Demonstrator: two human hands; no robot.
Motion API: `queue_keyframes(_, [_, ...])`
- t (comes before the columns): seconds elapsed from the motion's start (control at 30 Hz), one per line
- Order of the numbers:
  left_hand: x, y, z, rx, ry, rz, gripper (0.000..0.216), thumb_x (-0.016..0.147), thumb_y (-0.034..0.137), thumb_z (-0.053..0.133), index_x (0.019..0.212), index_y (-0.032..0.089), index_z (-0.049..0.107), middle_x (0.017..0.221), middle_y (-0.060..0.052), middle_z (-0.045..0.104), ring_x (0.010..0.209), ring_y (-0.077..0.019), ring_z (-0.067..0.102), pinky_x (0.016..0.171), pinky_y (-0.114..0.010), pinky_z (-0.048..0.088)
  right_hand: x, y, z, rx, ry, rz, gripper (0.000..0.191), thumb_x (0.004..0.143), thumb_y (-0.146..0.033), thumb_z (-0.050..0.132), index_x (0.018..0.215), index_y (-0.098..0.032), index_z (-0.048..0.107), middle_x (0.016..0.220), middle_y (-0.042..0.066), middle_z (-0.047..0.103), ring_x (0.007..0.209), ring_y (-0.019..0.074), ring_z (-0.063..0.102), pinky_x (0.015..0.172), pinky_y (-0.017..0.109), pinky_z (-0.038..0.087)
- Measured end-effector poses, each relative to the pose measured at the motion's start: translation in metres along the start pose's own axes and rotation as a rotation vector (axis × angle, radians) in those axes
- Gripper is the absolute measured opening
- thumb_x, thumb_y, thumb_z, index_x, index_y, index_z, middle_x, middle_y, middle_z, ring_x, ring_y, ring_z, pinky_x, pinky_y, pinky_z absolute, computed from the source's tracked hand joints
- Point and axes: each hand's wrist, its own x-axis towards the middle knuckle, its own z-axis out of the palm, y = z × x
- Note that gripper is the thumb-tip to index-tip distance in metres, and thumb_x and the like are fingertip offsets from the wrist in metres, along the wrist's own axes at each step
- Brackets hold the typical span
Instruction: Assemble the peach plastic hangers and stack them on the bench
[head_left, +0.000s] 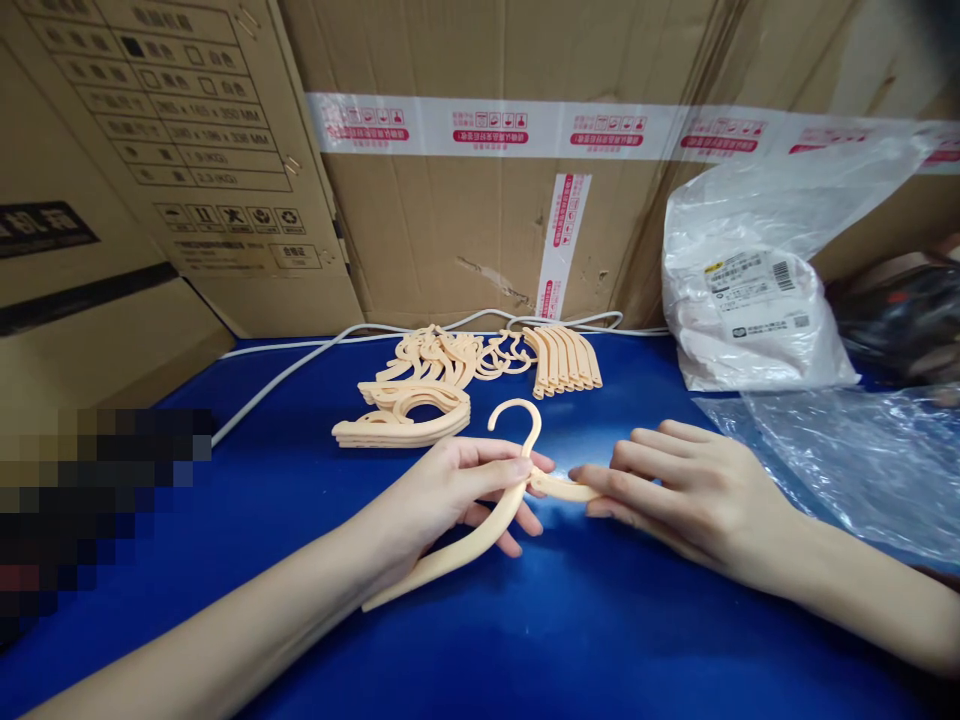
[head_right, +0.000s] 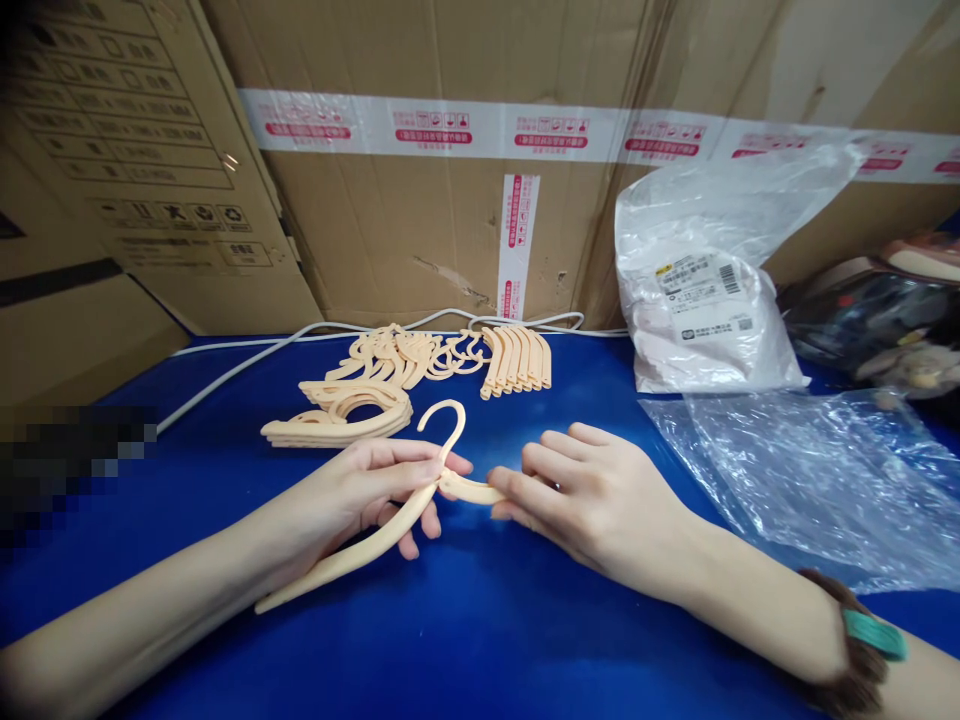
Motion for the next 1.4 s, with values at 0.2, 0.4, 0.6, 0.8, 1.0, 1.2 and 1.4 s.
queue_keyframes(0.2, [0.0005, -0.0014, -0.0002, 0.003, 0.012, 0.008, 0.019, 0.086, 0.021, 0.061, 0.1, 0.012, 0.071, 0.072, -0.005, 0.069, 0.063, -0.0128, 0.066, 0.052, -0.019, 0.057, -0.0014, -0.0037, -0.0015, 0.003, -0.017, 0.01, 0.021, 0.098, -0.029, 0.047, 0.098, -0.017, 0.065, 0.064, -0.001, 0.053, 0.056, 0.0139, 0.044, 0.055, 0.028, 0.031])
queue_keyframes(0.4, [-0.0006, -0.0015, 0.0017, 0.036, 0.037, 0.0, 0.023, 0.087, 0.023, 0.06, 0.105, 0.012, 0.07, 0.075, -0.005, 0.068, 0.062, -0.013, 0.066, 0.052, -0.019, 0.055, 0.0006, -0.0066, -0.0038, -0.013, -0.043, 0.007, 0.023, 0.098, -0.028, 0.045, 0.096, -0.016, 0.065, 0.063, -0.002, 0.053, 0.054, 0.0127, 0.047, 0.054, 0.027, 0.032])
queue_keyframes(0.6, [0.0005, -0.0049, 0.0025, 0.05, 0.014, 0.001, 0.029, 0.087, 0.03, 0.06, 0.11, 0.013, 0.067, 0.078, -0.004, 0.067, 0.049, -0.0115, 0.062, 0.039, -0.019, 0.048, 0.0002, -0.0062, -0.0047, 0.0, -0.056, 0.015, 0.026, 0.099, -0.028, 0.044, 0.092, -0.017, 0.066, 0.061, -0.002, 0.052, 0.052, 0.0121, 0.046, 0.053, 0.027, 0.033])
queue_keyframes(0.8, [0.0015, -0.0069, 0.0012, 0.186, -0.018, -0.007, 0.036, 0.093, 0.036, 0.049, 0.087, 0.008, 0.07, 0.063, -0.003, 0.061, 0.038, -0.0061, 0.049, 0.036, -0.016, 0.04, 0.0009, -0.0046, -0.0068, 0.01, -0.053, 0.032, 0.025, 0.099, -0.029, 0.045, 0.09, -0.018, 0.065, 0.061, -0.003, 0.051, 0.051, 0.0114, 0.045, 0.053, 0.026, 0.032])
queue_keyframes(1.0, [0.0007, -0.0065, 0.0011, 0.161, -0.02, 0.0, 0.034, 0.092, 0.034, 0.051, 0.11, 0.01, 0.066, 0.068, -0.002, 0.061, 0.041, -0.0069, 0.051, 0.036, -0.016, 0.041, -0.0002, -0.0043, -0.0072, 0.03, -0.067, 0.042, 0.025, 0.099, -0.03, 0.045, 0.088, -0.019, 0.065, 0.061, -0.003, 0.051, 0.051, 0.0111, 0.046, 0.054, 0.026, 0.033])
queue_keyframes(1.2, [-0.0004, -0.0038, 0.0042, 0.119, -0.016, -0.003, 0.037, 0.093, 0.03, 0.051, 0.123, 0.01, 0.06, 0.067, -0.001, 0.062, 0.042, -0.0073, 0.052, 0.035, -0.015, 0.04, 0.0, -0.0053, -0.0072, 0.024, -0.07, 0.054, 0.026, 0.099, -0.03, 0.044, 0.089, -0.018, 0.065, 0.06, -0.003, 0.051, 0.051, 0.0102, 0.049, 0.053, 0.025, 0.033])
queue_keyframes(1.4, [0.0, -0.0048, 0.0038, 0.106, -0.012, 0.001, 0.037, 0.092, 0.031, 0.053, 0.122, 0.011, 0.06, 0.067, -0.001, 0.062, 0.041, -0.0072, 0.052, 0.034, -0.015, 0.04, 0.0003, -0.0052, -0.0072, 0.008, -0.066, 0.046, 0.027, 0.1, -0.031, 0.043, 0.091, -0.018, 0.065, 0.06, -0.004, 0.051, 0.05, 0.0094, 0.049, 0.053, 0.024, 0.034])
